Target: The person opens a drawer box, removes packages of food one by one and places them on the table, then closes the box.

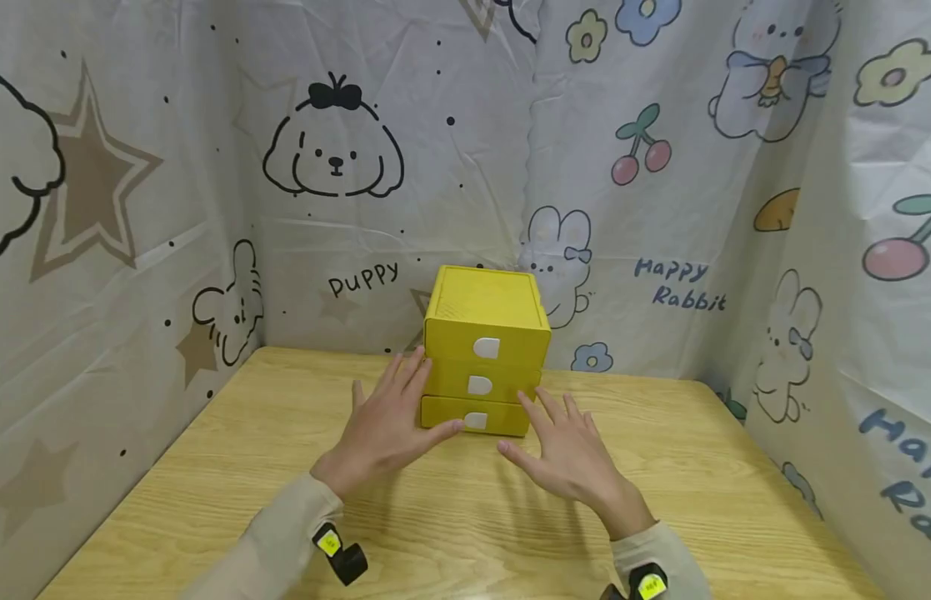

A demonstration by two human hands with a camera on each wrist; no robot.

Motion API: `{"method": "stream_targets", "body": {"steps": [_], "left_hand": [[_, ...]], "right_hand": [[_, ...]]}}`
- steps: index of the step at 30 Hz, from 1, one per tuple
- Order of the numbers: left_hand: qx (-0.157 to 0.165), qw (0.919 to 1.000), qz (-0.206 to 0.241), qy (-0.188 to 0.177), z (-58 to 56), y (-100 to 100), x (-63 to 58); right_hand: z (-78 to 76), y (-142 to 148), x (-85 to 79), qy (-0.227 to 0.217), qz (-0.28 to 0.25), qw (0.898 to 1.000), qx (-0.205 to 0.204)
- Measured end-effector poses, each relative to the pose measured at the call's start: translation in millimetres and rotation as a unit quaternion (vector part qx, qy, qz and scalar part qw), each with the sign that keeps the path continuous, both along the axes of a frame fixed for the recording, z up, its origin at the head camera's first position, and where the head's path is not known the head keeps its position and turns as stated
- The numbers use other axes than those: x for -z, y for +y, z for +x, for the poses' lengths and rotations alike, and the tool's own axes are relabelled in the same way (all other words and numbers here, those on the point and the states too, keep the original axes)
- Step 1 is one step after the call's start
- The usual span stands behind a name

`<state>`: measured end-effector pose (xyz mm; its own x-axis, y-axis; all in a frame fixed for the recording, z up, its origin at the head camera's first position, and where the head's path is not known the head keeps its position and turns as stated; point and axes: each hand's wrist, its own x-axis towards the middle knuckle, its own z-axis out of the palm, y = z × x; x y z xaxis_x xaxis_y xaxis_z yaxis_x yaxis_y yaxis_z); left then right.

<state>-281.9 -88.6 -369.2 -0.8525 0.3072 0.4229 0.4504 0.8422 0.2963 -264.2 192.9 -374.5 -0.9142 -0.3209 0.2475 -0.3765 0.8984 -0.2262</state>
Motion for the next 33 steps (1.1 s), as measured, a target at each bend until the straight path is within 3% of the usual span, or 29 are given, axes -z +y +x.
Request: {"method": "stream_targets", "body": {"steps": [5, 14, 19, 25, 33], "left_hand": [[0.012, 0.9997, 0.004, 0.021, -17.0, -1, -16.7], [0.047, 0.9976, 0.046, 0.024, -57.0, -12, -71.6], [0.076, 0.9926, 0.09, 0.026, -83.2, -7, -92.1], [0.127, 0.9793, 0.158, -0.001, -115.8, -1, -90.8], [0.125, 0.9747, 0.171, -0.073, -144.7, -2, -82.5]], "right_hand": [[-3.6, -1, -3.2, -0.003, -0.023, 1.0, -0.016], [-11.4, -12, -7.9, 0.008, -0.101, 0.994, -0.042], [-15.0, -16, -9.9, 0.004, -0.146, 0.987, -0.072], [-15.3, -18, -12.9, -0.004, -0.184, 0.978, -0.095], [-15.9, -24, -6.8, -0.023, -0.191, 0.975, -0.111]]}}
